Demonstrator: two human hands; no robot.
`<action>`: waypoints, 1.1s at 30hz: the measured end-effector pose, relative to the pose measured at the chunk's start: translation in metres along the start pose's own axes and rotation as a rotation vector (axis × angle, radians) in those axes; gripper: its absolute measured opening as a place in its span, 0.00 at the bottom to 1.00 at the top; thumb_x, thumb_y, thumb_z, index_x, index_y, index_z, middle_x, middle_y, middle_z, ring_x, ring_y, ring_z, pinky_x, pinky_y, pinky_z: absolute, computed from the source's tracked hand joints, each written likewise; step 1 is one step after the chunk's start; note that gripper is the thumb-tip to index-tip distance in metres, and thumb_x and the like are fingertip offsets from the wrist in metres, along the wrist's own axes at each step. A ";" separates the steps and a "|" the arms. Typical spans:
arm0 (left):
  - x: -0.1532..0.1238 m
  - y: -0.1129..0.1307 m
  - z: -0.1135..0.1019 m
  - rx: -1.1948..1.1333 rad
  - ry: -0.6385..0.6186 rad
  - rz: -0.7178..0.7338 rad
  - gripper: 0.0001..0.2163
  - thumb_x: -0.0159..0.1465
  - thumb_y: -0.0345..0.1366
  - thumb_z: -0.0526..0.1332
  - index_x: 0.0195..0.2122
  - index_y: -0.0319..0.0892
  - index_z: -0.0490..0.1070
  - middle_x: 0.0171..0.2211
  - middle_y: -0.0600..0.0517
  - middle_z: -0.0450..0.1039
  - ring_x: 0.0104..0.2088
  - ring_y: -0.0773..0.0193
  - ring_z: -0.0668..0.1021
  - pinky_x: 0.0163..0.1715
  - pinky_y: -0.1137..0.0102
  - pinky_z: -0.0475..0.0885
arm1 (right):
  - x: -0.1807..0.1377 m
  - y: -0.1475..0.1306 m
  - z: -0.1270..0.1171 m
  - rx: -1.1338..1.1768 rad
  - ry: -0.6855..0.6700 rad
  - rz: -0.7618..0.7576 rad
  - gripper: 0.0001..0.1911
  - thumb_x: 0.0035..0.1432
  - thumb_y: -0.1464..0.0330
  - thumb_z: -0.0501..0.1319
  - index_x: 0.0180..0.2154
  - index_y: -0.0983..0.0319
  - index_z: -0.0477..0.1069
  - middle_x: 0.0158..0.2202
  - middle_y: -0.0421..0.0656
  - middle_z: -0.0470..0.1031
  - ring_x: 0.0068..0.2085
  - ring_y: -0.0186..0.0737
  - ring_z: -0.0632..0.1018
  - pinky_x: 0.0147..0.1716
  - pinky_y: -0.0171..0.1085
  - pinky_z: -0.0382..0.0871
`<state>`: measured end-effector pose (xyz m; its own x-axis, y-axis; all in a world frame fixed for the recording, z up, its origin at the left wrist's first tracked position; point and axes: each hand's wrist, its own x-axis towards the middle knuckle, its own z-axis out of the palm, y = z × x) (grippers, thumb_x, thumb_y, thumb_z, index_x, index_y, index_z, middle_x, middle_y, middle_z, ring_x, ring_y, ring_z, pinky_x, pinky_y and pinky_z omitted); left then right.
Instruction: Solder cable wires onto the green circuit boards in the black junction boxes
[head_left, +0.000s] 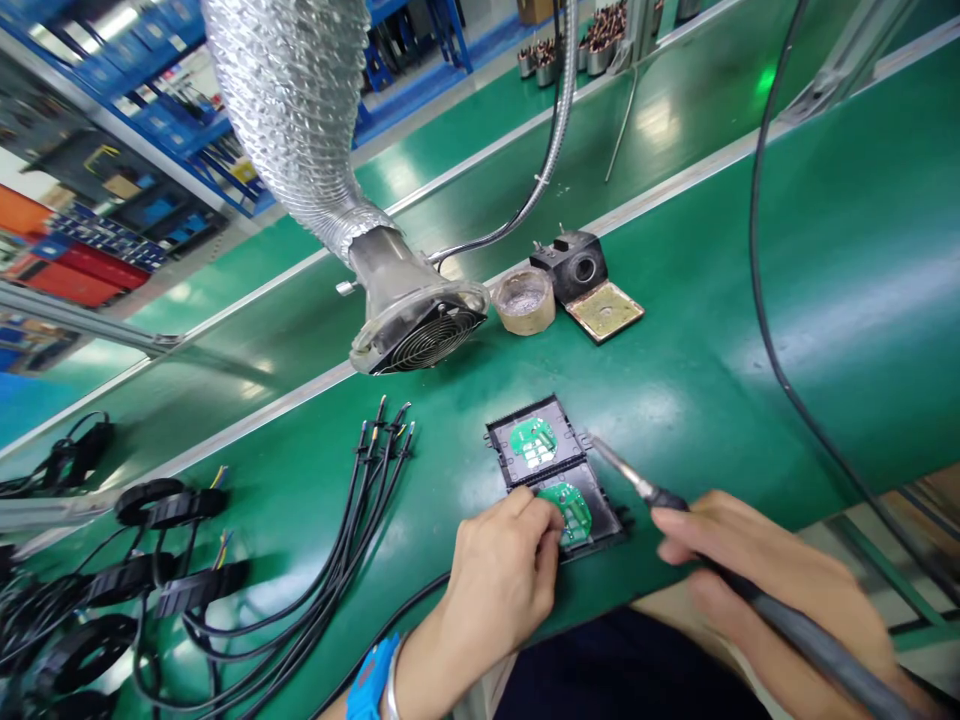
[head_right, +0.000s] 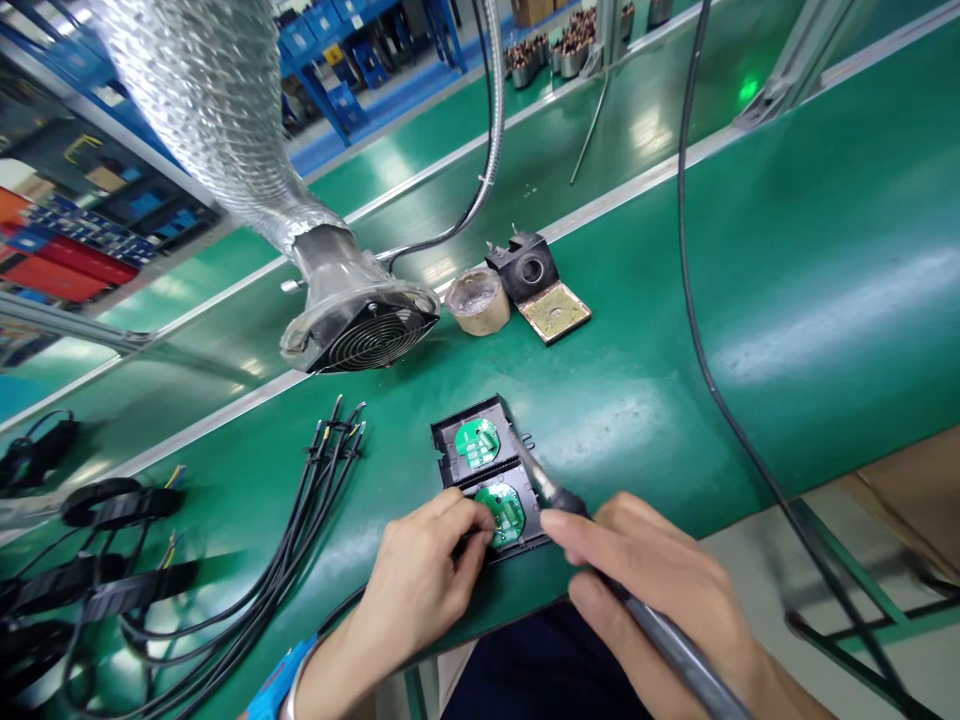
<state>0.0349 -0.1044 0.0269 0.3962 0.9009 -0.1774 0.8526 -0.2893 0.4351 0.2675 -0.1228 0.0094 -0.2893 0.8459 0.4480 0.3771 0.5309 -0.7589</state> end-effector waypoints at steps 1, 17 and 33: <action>0.000 -0.001 0.001 0.000 0.009 -0.001 0.06 0.63 0.30 0.53 0.35 0.46 0.68 0.31 0.55 0.69 0.29 0.66 0.73 0.28 0.70 0.64 | -0.001 -0.002 -0.007 0.024 -0.061 0.003 0.20 0.59 0.75 0.55 0.53 0.62 0.68 0.32 0.42 0.72 0.32 0.33 0.75 0.27 0.30 0.71; 0.000 -0.004 0.003 -0.017 0.069 0.064 0.07 0.63 0.30 0.54 0.34 0.45 0.70 0.28 0.55 0.68 0.26 0.66 0.72 0.25 0.71 0.63 | 0.011 0.009 -0.003 0.271 -0.231 0.023 0.18 0.52 0.78 0.54 0.45 0.63 0.69 0.27 0.40 0.66 0.27 0.34 0.70 0.25 0.34 0.64; 0.002 -0.003 0.003 0.005 0.053 0.075 0.06 0.61 0.29 0.54 0.33 0.46 0.69 0.27 0.55 0.67 0.24 0.65 0.71 0.24 0.70 0.62 | 0.015 0.005 -0.001 0.164 -0.281 -0.067 0.18 0.52 0.81 0.52 0.44 0.64 0.68 0.26 0.41 0.62 0.27 0.34 0.66 0.24 0.35 0.61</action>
<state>0.0337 -0.1027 0.0229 0.4407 0.8923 -0.0978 0.8229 -0.3581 0.4412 0.2658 -0.1074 0.0129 -0.5488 0.7503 0.3687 0.2091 0.5502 -0.8085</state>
